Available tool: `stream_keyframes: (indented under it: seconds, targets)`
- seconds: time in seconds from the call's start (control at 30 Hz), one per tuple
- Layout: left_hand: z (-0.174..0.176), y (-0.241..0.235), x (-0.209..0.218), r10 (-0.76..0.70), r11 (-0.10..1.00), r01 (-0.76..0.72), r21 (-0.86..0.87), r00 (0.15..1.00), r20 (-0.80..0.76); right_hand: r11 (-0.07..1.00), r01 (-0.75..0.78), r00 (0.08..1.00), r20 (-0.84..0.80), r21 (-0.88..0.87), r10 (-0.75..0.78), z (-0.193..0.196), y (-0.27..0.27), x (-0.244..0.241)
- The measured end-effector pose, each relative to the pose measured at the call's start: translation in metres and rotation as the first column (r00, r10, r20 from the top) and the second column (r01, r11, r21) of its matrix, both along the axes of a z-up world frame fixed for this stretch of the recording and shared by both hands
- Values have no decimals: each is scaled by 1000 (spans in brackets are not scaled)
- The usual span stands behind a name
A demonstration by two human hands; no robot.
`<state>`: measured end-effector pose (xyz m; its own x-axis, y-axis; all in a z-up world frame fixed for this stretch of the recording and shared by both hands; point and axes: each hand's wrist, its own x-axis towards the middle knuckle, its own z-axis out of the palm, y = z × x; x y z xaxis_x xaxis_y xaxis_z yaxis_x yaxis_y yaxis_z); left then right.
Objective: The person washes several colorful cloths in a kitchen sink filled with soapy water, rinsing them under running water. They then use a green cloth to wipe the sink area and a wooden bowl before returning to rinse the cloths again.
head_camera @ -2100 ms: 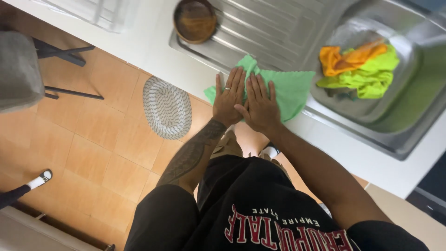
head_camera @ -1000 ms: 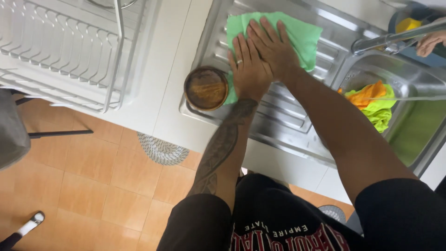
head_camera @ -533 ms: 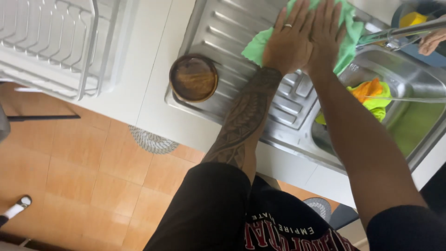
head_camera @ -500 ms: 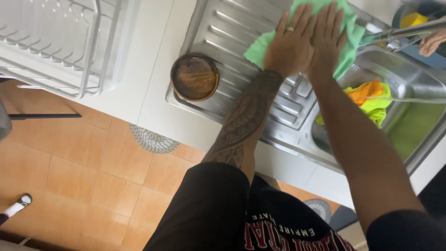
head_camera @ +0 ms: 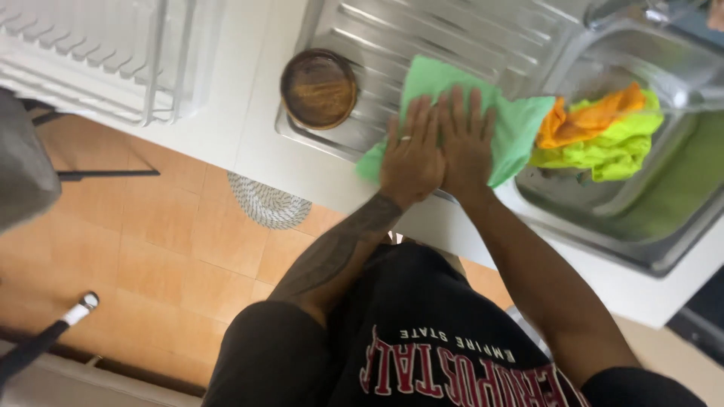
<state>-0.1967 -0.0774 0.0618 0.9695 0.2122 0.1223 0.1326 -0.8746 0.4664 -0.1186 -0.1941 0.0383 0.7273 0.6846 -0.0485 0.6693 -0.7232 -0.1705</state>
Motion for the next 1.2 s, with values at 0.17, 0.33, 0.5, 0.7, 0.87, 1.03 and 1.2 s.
stream_keyframes:
  seconds: [0.17,0.33,0.5,0.7,0.87,1.03,1.2]
  targets:
    - [-6,-31,-38,-26,995,22,-102,999,-41,994,-111,980,-166,15,112,19,-40,-34]
    - [-18,-55,44,-126,987,129,-96,991,40,996,-71,987,-137,61,79,-20,-89,45]
    - [-24,-21,94,-53,998,51,29,996,66,998,-4,1000,-19,68,6,-25,-45,116]
    - [0,70,59,73,997,-74,14,996,56,974,-135,988,93,184,119,-15,62,157]
    - [22,138,20,344,932,-310,188,920,-189,957,-179,973,-104,229,207,9,145,113]
    - [50,168,-5,319,946,-311,89,850,-419,904,-372,926,151,211,346,-8,165,54]
    - [45,172,-32,314,948,-307,78,876,-367,891,-412,909,12,193,417,23,133,-6]
